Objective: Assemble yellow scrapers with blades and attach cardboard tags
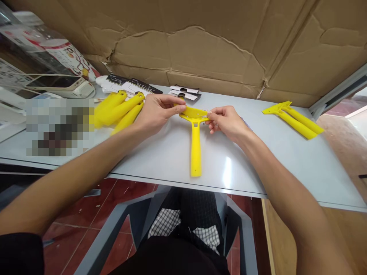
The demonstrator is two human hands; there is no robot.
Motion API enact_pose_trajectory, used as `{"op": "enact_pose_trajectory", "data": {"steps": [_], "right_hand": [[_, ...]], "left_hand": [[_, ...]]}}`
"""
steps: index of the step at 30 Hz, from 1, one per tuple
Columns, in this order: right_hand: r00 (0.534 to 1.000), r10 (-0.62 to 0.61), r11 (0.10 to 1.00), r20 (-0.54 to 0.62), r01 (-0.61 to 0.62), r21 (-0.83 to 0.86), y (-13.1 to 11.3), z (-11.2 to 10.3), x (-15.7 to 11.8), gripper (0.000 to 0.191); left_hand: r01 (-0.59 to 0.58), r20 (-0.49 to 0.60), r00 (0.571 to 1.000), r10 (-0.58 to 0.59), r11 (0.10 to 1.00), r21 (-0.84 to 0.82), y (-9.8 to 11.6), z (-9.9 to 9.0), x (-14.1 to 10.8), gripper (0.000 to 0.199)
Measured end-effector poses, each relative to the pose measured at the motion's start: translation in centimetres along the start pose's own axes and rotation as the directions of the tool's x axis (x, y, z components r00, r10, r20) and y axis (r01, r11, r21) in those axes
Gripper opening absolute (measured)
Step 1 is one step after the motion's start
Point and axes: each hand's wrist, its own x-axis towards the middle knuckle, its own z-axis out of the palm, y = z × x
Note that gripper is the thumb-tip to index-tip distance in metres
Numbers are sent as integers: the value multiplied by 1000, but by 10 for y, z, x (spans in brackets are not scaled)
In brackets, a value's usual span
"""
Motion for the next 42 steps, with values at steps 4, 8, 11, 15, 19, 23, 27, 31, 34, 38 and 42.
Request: {"op": "enact_pose_trajectory", "data": {"steps": [4,8,11,15,19,23,27,31,34,38,42], "right_hand": [[1000,0,1000,-22,0,-2,-1,-1,1,21],[998,11,1000,-56,-11,3,-2,-2,1,20],[998,5,1000,-58,-4,7,-2,-3,2,20],[999,-4,1000,-45,5,10,-1,-4,3,19],[999,4,1000,-49,-4,5,-3,-4,2,19],[999,-1,1000,-47,2,11,-4,-3,1,19],[999,0,1000,-48,1,14,-5,-3,1,21],[998,2,1000,-56,-2,10,-5,-3,1,21],[999,0,1000,-47,1,14,-5,-3,1,23],[999,2,1000,-52,-1,22,-4,-4,2,24],[998,-7,1000,-58,8,9,-4,-5,2,26]], "left_hand": [[20,9,1000,-20,1000,18,4,-1,1,28],[6,-16,1000,-6,1000,18,5,-3,4,30],[17,-4,1000,-17,1000,24,5,-4,5,32],[27,17,999,-27,999,37,5,-4,3,22],[45,-4,999,-45,998,45,3,-3,1,21],[125,16,992,-124,990,-60,5,-1,0,18],[238,75,971,-229,958,-158,7,-1,-1,13],[301,96,953,-288,938,-170,7,-1,-2,13],[307,89,951,-296,936,-171,7,0,-2,12],[316,89,948,-305,932,-178,9,0,-2,13],[323,122,945,-304,926,-195,10,0,-1,14]]}}
